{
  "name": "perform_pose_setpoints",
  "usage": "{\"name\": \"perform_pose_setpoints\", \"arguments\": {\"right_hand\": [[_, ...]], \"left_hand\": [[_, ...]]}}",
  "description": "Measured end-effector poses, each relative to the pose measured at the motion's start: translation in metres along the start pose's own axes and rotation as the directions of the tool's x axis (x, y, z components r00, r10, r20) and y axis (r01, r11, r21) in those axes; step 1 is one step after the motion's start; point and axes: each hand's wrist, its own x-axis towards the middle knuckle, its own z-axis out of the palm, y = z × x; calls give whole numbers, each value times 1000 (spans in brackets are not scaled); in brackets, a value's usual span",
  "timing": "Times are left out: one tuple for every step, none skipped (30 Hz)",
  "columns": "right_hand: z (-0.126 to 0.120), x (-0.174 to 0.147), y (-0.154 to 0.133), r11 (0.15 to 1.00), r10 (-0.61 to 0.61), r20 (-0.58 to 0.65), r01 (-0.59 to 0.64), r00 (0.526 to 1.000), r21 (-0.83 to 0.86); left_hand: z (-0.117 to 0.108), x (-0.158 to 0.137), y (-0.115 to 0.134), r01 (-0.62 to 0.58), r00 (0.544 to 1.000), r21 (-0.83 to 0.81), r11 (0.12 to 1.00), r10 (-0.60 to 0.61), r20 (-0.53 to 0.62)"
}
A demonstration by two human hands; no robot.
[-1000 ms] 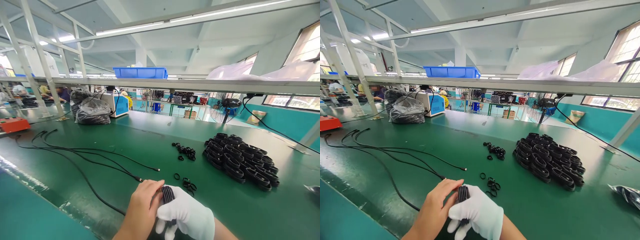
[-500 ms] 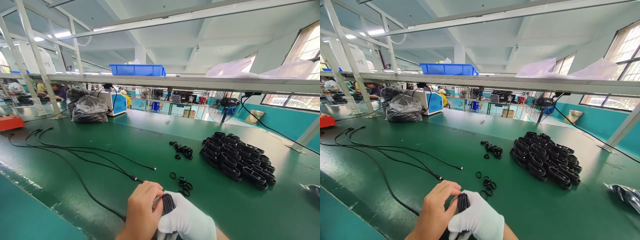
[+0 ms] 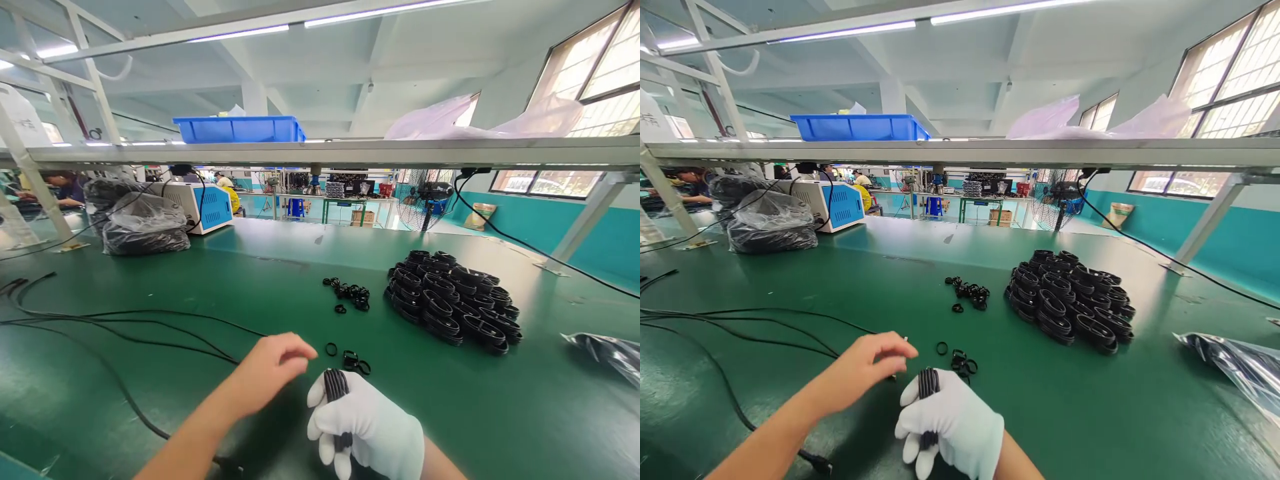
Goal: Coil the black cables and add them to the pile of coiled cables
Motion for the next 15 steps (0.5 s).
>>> {"name": "perform_pose_setpoints", "arguments": {"right_hand": [[0,-1,-1,1000,3,-7,-3,1000,7],[0,-2,-1,1000,1,-13,-1,1000,1],[0,-3,-1,1000,-4,-13,4,1000,-9],[-1,-4,-1,1000,-17,-8,17,1000,-10],[-1,-5,0,999,-35,0,35,999,-4],[-2,-5,1,999,-46,10,46,999,-2],[-2,-6,2,999,-45,22,46,999,-5],[-3,-6,3,999,-33,36,34,999,-15],[-3,-7,3,999,-18,52,19,999,-26],[-4,-7,3,999,-11,67,14,998,-34],[-4,-7,3,999,-16,79,19,997,-36],[-3,-6,2,999,-35,76,38,996,-33],[-3,-6,1,997,-71,42,73,997,-38],[-2,-5,0,991,-122,-29,120,992,-59],[-2,-4,-1,980,-185,-130,174,974,-93]], "left_hand": [[-3,10,-3,28,999,39,999,-28,-16],[-3,20,-6,47,998,84,995,-44,-36],[1,29,-9,56,998,122,991,-51,-46],[8,37,-12,58,998,146,988,-53,-39],[17,45,-15,57,998,158,986,-54,-21],[27,50,-17,55,998,166,985,-56,-1],[36,55,-19,55,998,169,984,-57,12],[44,58,-20,55,998,165,985,-59,16],[50,60,-21,58,998,153,987,-60,13],[53,61,-22,63,998,132,989,-64,7],[54,61,-22,72,997,102,992,-73,-1],[52,59,-21,88,996,63,994,-88,-12],[48,56,-20,110,994,14,994,-109,-24],[44,51,-19,136,990,-45,990,-137,-34],[40,44,-16,164,985,-115,980,-169,-40]]}}
